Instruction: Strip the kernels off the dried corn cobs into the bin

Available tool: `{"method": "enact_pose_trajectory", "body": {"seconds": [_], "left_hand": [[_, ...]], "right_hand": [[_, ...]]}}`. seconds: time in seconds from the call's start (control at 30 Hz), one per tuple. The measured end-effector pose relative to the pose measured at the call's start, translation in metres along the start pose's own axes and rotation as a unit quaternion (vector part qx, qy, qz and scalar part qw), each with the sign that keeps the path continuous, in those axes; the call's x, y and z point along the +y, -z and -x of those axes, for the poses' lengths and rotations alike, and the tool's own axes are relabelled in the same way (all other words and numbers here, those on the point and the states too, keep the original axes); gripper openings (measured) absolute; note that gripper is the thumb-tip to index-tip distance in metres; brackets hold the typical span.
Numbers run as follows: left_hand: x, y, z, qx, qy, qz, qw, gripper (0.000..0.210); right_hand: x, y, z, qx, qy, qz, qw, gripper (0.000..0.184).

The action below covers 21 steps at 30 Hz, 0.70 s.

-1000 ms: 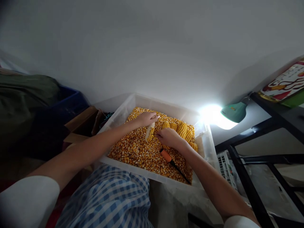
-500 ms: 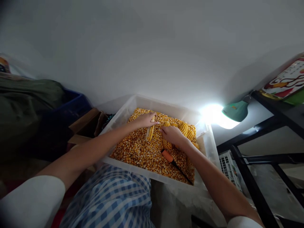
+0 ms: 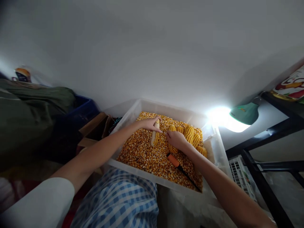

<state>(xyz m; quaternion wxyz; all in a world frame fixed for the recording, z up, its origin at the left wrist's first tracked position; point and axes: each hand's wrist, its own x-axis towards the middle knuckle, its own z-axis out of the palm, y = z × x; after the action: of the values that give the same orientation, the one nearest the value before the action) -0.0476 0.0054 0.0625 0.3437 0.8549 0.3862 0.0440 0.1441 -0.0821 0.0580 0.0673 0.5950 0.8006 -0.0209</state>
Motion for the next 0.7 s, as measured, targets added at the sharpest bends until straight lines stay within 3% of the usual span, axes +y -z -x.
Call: {"method": "enact_pose_trajectory", "body": {"seconds": [0.13, 0.4, 0.57, 0.7], "left_hand": [[-0.001, 0.0, 0.0, -0.024, -0.01, 0.061, 0.998, 0.069], [-0.001, 0.0, -0.001, -0.028, -0.018, 0.074, 0.997, 0.058], [0.002, 0.0, 0.0, -0.029, -0.005, 0.053, 0.998, 0.06], [0.003, -0.003, 0.001, 0.01, -0.015, -0.008, 1.0, 0.069]], "right_hand": [[0.0, -0.004, -0.002, -0.001, -0.01, -0.012, 1.0, 0.043], [0.003, -0.01, -0.004, -0.009, 0.001, -0.027, 1.0, 0.046], [0.004, -0.011, -0.004, -0.005, 0.008, -0.025, 1.0, 0.045], [0.003, -0.011, -0.003, -0.006, 0.015, -0.014, 1.0, 0.045]]}}
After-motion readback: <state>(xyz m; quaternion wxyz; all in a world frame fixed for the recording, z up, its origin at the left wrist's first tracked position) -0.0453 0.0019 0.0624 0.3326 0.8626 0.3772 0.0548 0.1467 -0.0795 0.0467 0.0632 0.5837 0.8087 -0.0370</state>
